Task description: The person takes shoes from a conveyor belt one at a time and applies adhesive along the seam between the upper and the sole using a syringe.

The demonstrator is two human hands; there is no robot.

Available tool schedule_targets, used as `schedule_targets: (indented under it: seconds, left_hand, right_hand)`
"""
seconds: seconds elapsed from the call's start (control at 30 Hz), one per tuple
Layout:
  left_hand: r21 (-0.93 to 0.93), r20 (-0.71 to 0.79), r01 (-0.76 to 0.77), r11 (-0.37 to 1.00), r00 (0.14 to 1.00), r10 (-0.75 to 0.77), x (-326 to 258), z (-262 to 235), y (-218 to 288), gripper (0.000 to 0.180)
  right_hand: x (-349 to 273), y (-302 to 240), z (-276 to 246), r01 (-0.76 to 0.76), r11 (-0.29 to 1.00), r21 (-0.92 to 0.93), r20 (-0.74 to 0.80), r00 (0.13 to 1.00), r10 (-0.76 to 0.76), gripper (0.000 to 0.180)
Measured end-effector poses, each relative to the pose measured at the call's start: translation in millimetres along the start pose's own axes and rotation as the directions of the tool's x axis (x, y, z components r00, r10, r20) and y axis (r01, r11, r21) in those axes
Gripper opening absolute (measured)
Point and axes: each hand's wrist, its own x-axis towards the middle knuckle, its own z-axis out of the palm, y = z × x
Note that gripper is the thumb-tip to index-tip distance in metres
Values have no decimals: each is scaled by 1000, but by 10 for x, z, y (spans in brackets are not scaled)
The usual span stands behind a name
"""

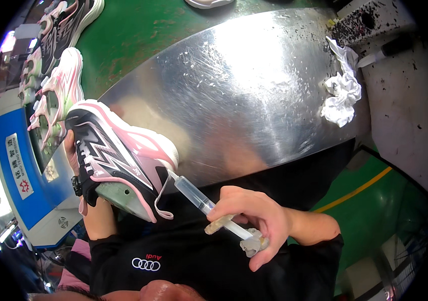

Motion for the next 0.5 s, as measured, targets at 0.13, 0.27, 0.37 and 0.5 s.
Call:
schedule_targets:
  seconds: [0.13, 0.27, 0.37, 0.5]
  left_hand:
    - [157, -68, -2, 988, 998, 13, -142, -294, 87, 55]
    - [309, -90, 24, 951, 996, 4, -310, -772, 222, 54]
    - [421, -53, 58, 905, 998, -39, -431, -1042, 276, 53]
    - [481, -243, 47, 876, 966, 82, -742, -753, 111, 49]
  right_hand:
    - [27, 50, -23, 5, 999, -53, 3, 1000, -5, 87]
    - [92, 103, -44, 7, 991, -132, 47, 999, -1, 84]
    - [143, 138, -10, 35, 990, -135, 33, 999, -30, 82]
    - [183, 167, 38, 6, 990, -141, 29, 1000, -2, 81]
